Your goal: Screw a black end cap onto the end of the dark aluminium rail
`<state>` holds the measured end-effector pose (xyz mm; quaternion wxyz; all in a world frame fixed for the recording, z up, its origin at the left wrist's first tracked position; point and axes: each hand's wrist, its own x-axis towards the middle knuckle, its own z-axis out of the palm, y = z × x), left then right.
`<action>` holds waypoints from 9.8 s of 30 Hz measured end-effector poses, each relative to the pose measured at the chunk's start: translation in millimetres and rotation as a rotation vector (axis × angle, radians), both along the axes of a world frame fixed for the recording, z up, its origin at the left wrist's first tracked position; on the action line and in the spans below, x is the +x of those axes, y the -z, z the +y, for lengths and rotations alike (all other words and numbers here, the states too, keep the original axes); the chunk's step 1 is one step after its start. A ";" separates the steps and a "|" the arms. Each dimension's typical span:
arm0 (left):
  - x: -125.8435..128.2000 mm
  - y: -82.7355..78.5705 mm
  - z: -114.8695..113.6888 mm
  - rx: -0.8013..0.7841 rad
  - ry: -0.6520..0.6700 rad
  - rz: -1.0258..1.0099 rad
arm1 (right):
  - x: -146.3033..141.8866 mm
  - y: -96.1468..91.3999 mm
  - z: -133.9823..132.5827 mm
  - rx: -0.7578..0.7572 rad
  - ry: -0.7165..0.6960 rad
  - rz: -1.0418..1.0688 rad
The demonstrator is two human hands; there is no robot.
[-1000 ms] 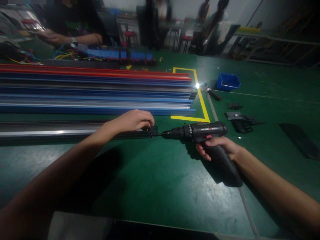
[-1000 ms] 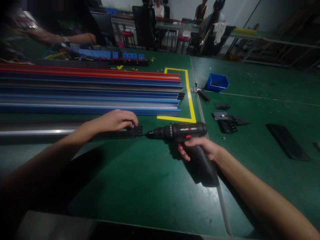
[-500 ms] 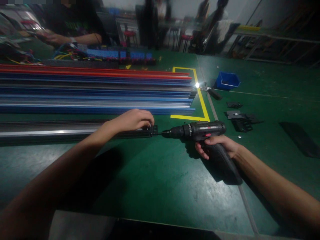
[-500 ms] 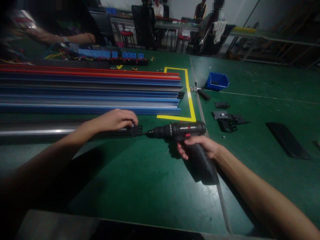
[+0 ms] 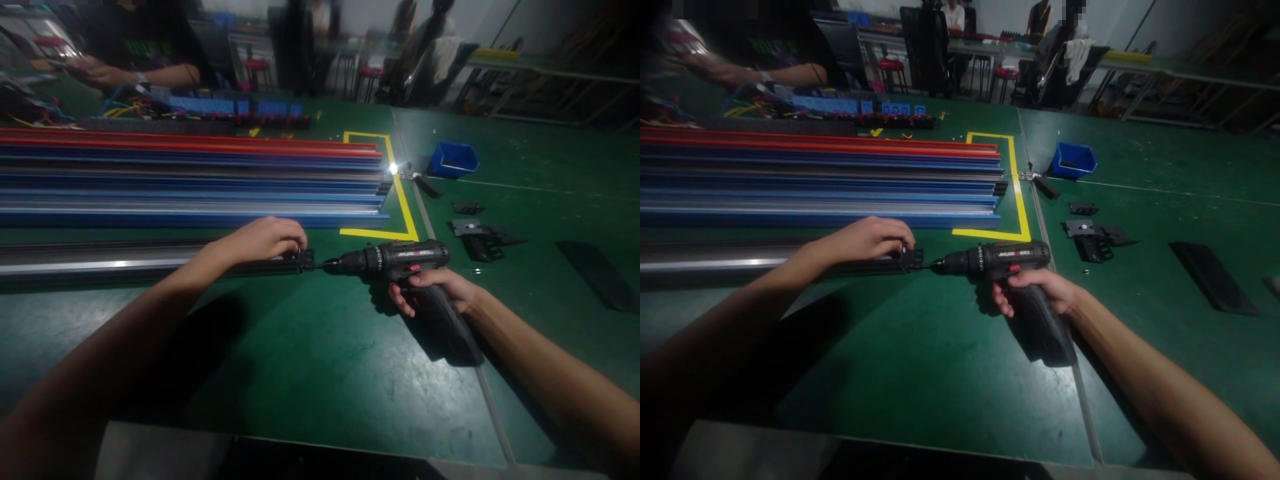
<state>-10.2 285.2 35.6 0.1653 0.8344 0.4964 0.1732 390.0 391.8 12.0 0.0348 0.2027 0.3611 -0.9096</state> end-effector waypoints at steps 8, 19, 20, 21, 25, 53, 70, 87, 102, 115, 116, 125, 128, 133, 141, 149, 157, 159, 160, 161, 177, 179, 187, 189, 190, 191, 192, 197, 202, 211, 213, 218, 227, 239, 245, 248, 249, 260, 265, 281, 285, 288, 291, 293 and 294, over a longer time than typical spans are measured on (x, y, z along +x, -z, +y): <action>-1.3 2.0 0.6 -0.005 -0.001 -0.008 | -0.4 0.6 1.1 -0.019 -0.018 0.007; -0.5 1.5 0.9 0.004 0.000 0.013 | 0.7 0.9 0.7 -0.016 -0.019 0.018; -0.6 1.7 1.0 0.004 0.000 0.014 | 0.6 1.2 0.9 -0.009 -0.017 0.022; -0.8 1.9 1.0 0.003 0.002 0.014 | 0.6 1.5 1.1 -0.003 -0.018 0.025; -1.1 2.2 0.8 0.000 0.003 0.009 | 1.0 3.7 1.9 0.005 -0.022 0.033; -2.7 3.4 0.3 -0.017 0.010 -0.014 | 3.5 9.1 3.8 0.003 -0.012 0.044; -2.0 2.7 0.6 -0.001 0.012 0.002 | 4.6 8.5 3.1 -0.012 -0.001 -0.003; -2.4 3.5 0.7 -0.006 0.000 -0.007 | 0.3 1.9 0.7 0.024 -0.016 0.031; -0.6 1.7 0.3 0.006 -0.011 0.008 | -0.4 2.6 1.7 0.023 -0.010 0.025; -0.4 1.8 0.9 -0.022 -0.017 -0.001 | -0.8 1.5 0.0 0.042 0.004 0.015; -0.3 2.0 1.2 -0.021 -0.016 -0.003 | -0.7 1.2 -0.3 0.042 0.012 0.012; -0.7 1.2 0.4 -0.018 -0.008 -0.012 | -1.3 -2.8 -3.1 0.081 0.045 -0.013; -1.4 1.7 0.3 -0.019 -0.008 0.003 | -1.6 -2.7 -3.2 0.094 0.045 -0.010; -0.7 1.0 0.2 -0.008 -0.009 0.008 | -1.8 -2.7 -3.1 0.093 0.040 -0.015; 0.1 1.4 0.6 -0.004 -0.004 0.005 | -2.6 -4.0 -3.8 0.095 0.041 -0.020; -1.1 0.5 0.0 -0.017 -0.002 0.010 | -1.1 -0.9 -1.4 0.049 0.001 0.004; -1.7 2.8 0.6 -0.012 -0.002 -0.001 | -0.4 0.7 0.3 0.029 -0.020 0.023; -2.2 3.3 0.8 -0.010 -0.001 -0.006 | -0.2 1.2 -0.1 0.035 -0.008 0.021; -2.2 3.3 0.8 -0.008 -0.001 -0.008 | -0.1 1.3 -0.4 0.038 -0.002 0.018; -2.0 3.0 0.8 -0.007 -0.002 -0.009 | -0.1 1.3 -0.7 0.039 0.002 0.014; -2.2 3.0 0.0 -0.004 -0.003 0.008 | -2.2 -0.5 -0.3 0.027 -0.018 0.016; -1.7 2.1 0.0 -0.003 -0.003 0.011 | -2.1 -0.7 -0.4 0.028 -0.018 0.013; -2.5 2.7 1.0 0.001 0.005 0.015 | -0.4 0.6 -0.1 0.036 -0.001 0.012; -2.2 2.7 0.9 0.000 0.002 0.015 | -0.2 1.0 -0.1 0.040 -0.002 0.006; -2.0 2.5 0.7 0.000 0.000 0.014 | 0.0 1.1 -0.1 0.041 -0.004 0.003; -1.6 2.3 0.6 -0.001 -0.003 0.013 | 0.1 1.2 -0.1 0.042 -0.004 0.001; -1.3 2.1 0.5 -0.002 -0.007 0.011 | 0.2 1.2 -0.1 0.041 -0.005 0.000; -0.1 0.8 0.3 -0.004 -0.004 0.008 | 0.2 1.1 -0.3 0.039 0.002 -0.003; -0.6 0.8 0.4 0.000 -0.004 0.010 | -0.5 0.0 -0.7 0.035 -0.010 0.004; -0.9 0.6 -0.8 -0.003 -0.001 0.002 | -0.3 0.4 0.0 0.039 -0.015 0.011; -0.3 -0.4 -1.1 -0.007 -0.005 -0.001 | -0.2 0.8 0.0 0.042 -0.009 0.009; -0.6 0.3 -0.5 -0.010 -0.008 -0.005 | -0.3 1.0 -0.5 0.043 0.004 0.008; -1.0 1.8 0.5 0.006 -0.001 0.011 | -0.9 0.2 -1.4 0.050 0.010 0.002; -1.4 0.9 -0.3 -0.013 -0.004 0.008 | -1.1 -0.9 -1.0 0.039 -0.011 0.003; -0.9 0.7 0.0 -0.016 -0.012 -0.002 | -1.3 -1.6 -0.8 0.037 -0.016 0.003; -0.8 1.1 0.1 -0.017 -0.010 -0.010 | -1.5 -1.5 -0.7 0.033 -0.018 0.009; -0.9 1.3 0.2 -0.016 -0.008 -0.009 | -1.5 -1.5 -0.6 0.033 -0.016 0.011; -1.3 1.8 -0.5 -0.015 -0.011 0.009 | -2.6 -2.4 -1.1 0.020 -0.018 0.021; -1.6 2.0 0.2 -0.007 -0.003 0.014 | -1.9 -2.7 -0.9 0.016 -0.020 0.024; -1.4 2.3 0.3 0.002 0.005 0.006 | 0.3 3.2 0.7 -0.001 -0.009 0.031; -1.1 2.2 0.8 -0.002 -0.001 0.002 | 0.4 3.3 0.8 0.004 -0.011 0.020; -1.4 2.1 0.6 0.001 -0.004 0.006 | 0.4 3.0 0.7 0.013 -0.013 0.001; -1.6 2.0 0.4 0.008 -0.001 0.009 | 0.9 3.3 0.6 0.028 -0.002 -0.005; -1.4 1.9 0.3 0.009 0.000 0.010 | 1.2 3.6 0.5 0.036 0.008 -0.004; -1.2 1.7 0.3 0.008 0.001 0.008 | 1.3 3.6 0.5 0.038 0.009 -0.003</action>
